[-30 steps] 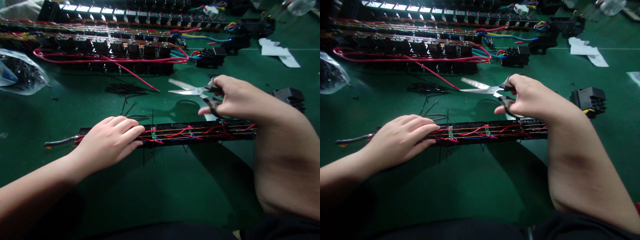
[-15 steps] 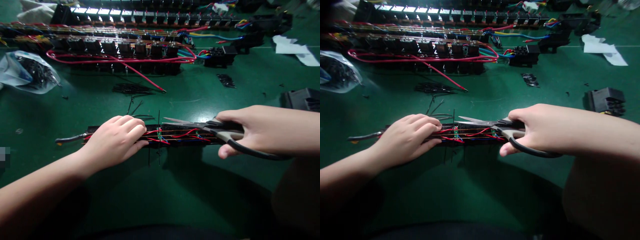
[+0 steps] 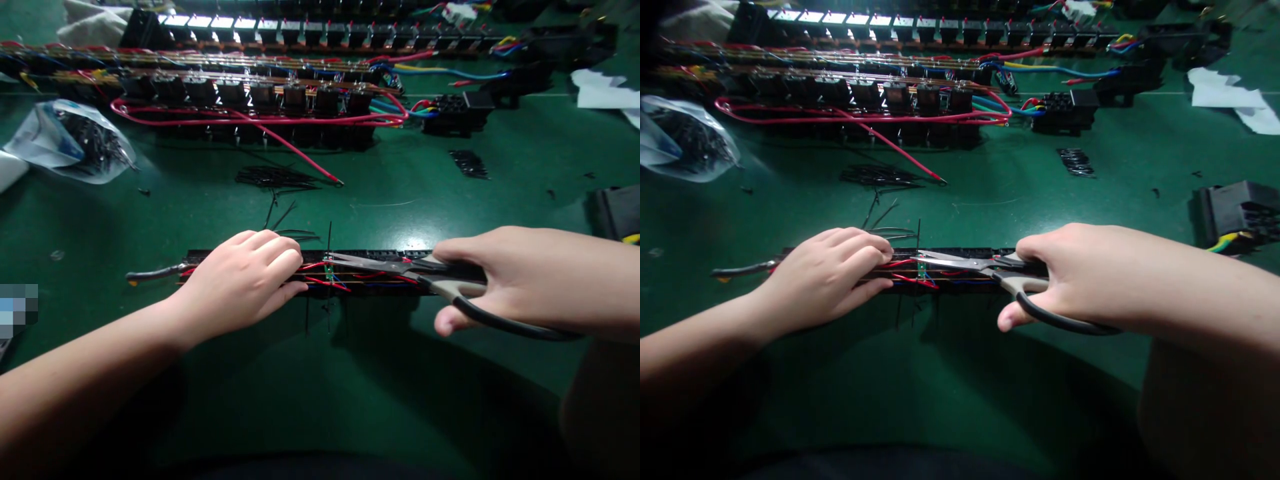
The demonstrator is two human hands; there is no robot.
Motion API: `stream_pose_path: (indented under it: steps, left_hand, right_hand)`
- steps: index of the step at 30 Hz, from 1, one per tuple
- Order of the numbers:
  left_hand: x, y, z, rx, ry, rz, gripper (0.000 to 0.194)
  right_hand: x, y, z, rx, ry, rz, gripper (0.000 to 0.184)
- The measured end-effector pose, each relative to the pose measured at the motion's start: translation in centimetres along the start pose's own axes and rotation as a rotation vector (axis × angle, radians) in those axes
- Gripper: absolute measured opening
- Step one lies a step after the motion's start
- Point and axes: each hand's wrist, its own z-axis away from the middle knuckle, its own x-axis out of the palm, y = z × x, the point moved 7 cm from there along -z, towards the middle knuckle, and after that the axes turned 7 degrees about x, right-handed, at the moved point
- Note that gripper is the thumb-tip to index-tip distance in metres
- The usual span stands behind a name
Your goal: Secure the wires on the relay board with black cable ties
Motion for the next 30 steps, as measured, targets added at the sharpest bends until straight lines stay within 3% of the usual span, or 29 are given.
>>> stream_pose_path:
  steps: [14, 21, 30]
  left_hand:
    - [0.0, 0.0, 0.1, -0.003, -0.001, 0.007, 0.021]
    - [0.0, -0.1, 0.1, -0.002, -0.002, 0.013, 0.021]
    - [0.0, 0.0, 0.0, 0.002, 0.000, 0.009, 0.021]
  right_hand:
    - [0.6, 0.5, -0.7, 0.011, -0.040, -0.003, 0.039]
    - [0.4, -0.5, -0.9, -0.017, 0.019, -0.018, 0.041]
    - [0.7, 0.6, -1.4, 0.095, -0.007, 0.042, 0.044]
